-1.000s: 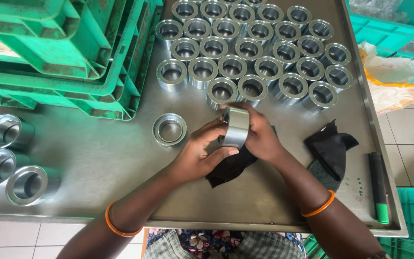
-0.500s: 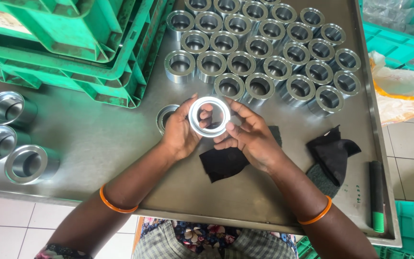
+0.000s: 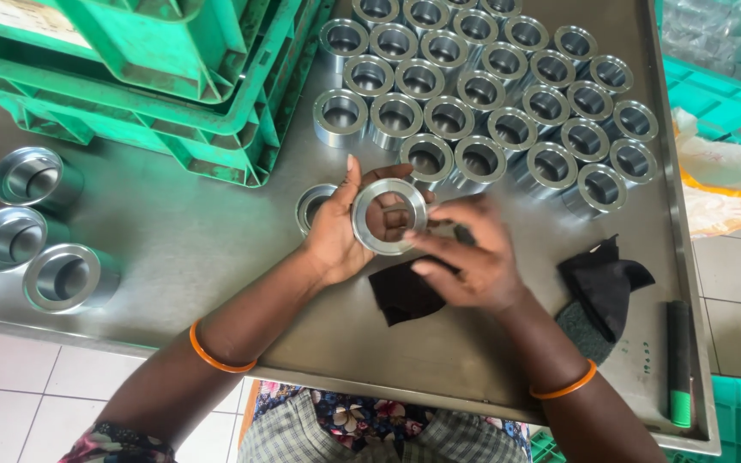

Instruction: Inspecting and cleaning metal rings using a cloth swatch on a workbench.

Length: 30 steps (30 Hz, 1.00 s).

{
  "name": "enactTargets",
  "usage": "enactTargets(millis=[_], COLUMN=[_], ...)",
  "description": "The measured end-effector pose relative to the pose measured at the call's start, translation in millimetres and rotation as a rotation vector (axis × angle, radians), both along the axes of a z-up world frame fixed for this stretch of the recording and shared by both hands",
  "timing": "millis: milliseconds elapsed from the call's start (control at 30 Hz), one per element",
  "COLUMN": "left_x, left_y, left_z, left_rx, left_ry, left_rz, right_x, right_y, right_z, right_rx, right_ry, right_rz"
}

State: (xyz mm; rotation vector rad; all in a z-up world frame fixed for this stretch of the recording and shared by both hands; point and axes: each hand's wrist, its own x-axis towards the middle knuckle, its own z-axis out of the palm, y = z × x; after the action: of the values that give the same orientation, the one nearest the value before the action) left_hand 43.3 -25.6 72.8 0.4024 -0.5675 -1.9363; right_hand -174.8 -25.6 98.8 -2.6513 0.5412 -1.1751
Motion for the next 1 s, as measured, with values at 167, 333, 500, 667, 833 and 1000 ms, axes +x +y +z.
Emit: enactTargets(millis=[167,333,500,667,833,1000], left_x=[0,0,-13,-20,-21,-14], left_y=[-3,-8,-1,6,2,-2], left_z=[-11,-21,-5,10,9,0], left_rx=[-0.082,-0.013,-0.546,-1.205,-1.052,-0.904], left_ry=[0.015,-0.183,-0.606,-1.718,-1.927,-2.071], left_rz=[-0.034,0.089,0.329,0.597,0.536,0.649], right_x=[0,25,-2,-22,-8,-26], right_y=[2,17,-16,-54,-44,-48], right_z=[-8,-9,-23,-46,-26,-25], right_rx=[-0.176,-0.151,0.348,0.158,0.178,0.253], right_ry=[0.032,0.181,-0.050,0.103,0.330,0.181], right_rz=[-0.237,-0.280,0.063,-0.533,-0.655,-0.465])
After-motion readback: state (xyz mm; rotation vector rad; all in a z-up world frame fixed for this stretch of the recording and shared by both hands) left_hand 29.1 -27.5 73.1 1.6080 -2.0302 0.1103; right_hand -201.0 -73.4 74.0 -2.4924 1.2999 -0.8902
